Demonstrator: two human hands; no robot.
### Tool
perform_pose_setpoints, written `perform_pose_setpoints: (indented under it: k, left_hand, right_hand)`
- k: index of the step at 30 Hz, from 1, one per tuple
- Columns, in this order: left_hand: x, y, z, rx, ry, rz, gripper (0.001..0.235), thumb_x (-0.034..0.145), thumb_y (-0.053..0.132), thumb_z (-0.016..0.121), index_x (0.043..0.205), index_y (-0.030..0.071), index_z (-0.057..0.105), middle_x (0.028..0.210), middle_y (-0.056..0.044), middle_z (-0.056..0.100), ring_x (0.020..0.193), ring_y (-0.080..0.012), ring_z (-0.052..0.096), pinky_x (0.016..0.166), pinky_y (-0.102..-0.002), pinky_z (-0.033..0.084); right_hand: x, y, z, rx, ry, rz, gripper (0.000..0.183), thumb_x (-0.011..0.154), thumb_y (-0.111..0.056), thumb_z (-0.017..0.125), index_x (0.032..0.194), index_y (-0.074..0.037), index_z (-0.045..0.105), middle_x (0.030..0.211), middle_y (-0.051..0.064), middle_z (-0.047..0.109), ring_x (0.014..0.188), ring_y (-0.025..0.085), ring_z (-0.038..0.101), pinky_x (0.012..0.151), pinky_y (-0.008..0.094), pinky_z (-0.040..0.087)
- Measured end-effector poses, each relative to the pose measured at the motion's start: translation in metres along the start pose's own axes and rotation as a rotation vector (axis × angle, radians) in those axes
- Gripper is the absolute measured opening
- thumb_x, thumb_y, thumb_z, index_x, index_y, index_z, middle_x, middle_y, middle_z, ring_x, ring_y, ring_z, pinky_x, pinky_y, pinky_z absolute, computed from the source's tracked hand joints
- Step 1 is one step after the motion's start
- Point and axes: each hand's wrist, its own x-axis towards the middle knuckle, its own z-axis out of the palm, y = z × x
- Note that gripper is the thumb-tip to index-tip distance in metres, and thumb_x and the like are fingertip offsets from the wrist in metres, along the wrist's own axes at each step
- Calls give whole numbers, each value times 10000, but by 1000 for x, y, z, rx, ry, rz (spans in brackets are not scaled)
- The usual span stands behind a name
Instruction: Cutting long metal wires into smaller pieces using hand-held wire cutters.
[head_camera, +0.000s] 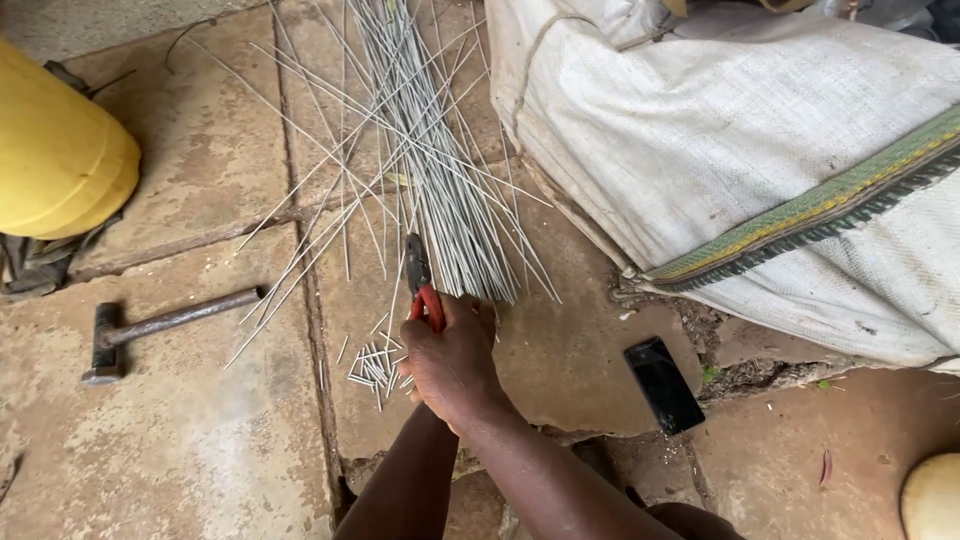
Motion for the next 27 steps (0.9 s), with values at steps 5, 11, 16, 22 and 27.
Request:
perform_pose_setpoints:
  k: [5, 11, 16, 22, 27]
  left_hand:
    - [20, 17, 13, 11, 29, 43, 339, 937, 266, 547, 1264, 182, 574, 1029, -120, 742, 1105, -351, 728, 938, -487, 572]
    - [46, 25, 24, 25, 77, 86, 340, 933, 253, 538, 1262, 187, 588, 1033, -111, 735, 1092, -346, 731, 924, -480, 581]
    - [85, -42, 57, 38, 117, 111, 342, 929, 242, 531, 1261, 190, 600, 1036, -105, 729, 1082, -341, 733, 913, -475, 589]
    - [72, -33, 29, 44, 198, 123, 348, 925, 228, 523, 1259, 194, 614, 1040, -96, 721, 1069, -336, 736, 899, -469, 598]
    - [40, 32, -4, 45, 237, 149, 354, 922, 217, 516, 1257, 198, 626, 1044, -90, 715, 1058, -331, 738, 888, -463, 606]
  right_hand:
    - [8, -11, -9, 17, 12, 18, 334, 824, -173, 611, 1123, -26, 621, 925, 156, 630, 705, 233, 755, 437, 256, 608]
    - [16, -1, -11, 36, -19, 69, 396, 839, -169, 599, 1203, -13, 614, 991, 180, 649, 736, 259, 765, 429, 264, 619]
    - [19, 1, -11, 59, -28, 80, 376, 826, -181, 619, 1165, -17, 614, 937, 160, 658, 673, 238, 754, 410, 273, 620]
    - [25, 8, -8, 66, -10, 35, 374, 836, -164, 641, 1183, -24, 625, 888, 138, 643, 633, 237, 752, 382, 264, 610]
    - [20, 3, -9, 69, -4, 43, 432, 845, -157, 625, 1250, -7, 628, 847, 141, 661, 610, 209, 739, 390, 241, 597]
